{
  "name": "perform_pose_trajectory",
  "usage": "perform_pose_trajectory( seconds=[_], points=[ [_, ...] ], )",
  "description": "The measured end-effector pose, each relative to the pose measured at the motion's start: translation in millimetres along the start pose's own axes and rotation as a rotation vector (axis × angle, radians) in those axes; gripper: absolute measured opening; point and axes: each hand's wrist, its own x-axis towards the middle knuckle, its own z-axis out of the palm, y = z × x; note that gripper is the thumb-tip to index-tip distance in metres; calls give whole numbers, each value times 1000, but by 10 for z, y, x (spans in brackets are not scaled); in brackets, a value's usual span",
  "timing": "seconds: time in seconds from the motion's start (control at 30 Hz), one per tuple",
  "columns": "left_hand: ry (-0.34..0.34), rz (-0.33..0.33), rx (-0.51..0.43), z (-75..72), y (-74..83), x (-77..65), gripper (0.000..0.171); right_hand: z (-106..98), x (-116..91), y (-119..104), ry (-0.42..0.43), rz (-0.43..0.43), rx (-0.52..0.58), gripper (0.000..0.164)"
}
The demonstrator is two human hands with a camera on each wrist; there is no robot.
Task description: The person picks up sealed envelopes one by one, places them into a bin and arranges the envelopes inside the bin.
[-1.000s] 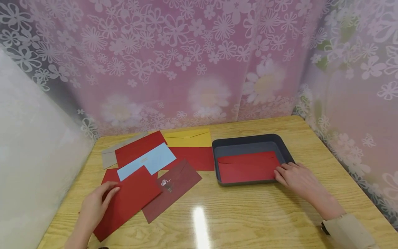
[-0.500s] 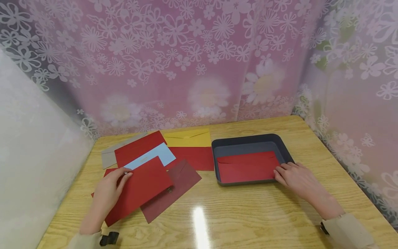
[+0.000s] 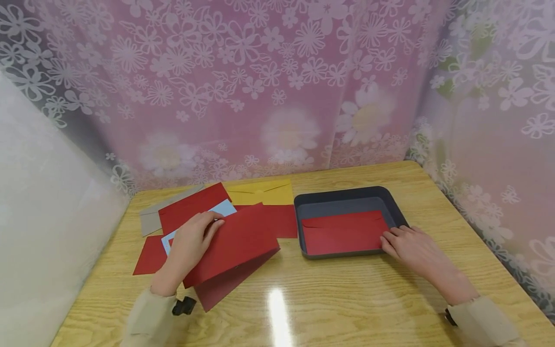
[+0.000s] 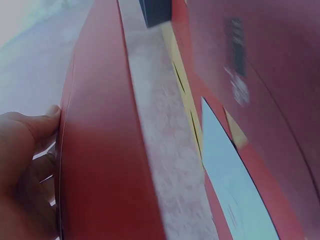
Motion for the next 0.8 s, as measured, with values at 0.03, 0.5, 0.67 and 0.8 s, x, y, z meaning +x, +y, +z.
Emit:
perform_pose_trajectory(
  seconds=[0.03, 0.5, 0.67, 0.8],
  points=[
    [3, 12, -2, 21, 36, 37, 15, 3, -1, 1, 7, -3, -2, 17],
    [-29, 156, -40, 399, 515, 528, 18, 2, 3, 3, 23, -13, -6, 15],
    [-21, 214, 14, 523, 671, 717, 19, 22, -1, 15, 61, -39, -12, 10],
    [-35, 229, 19, 626, 791, 880, 19, 24, 1, 13, 69, -40, -14, 9]
  ],
)
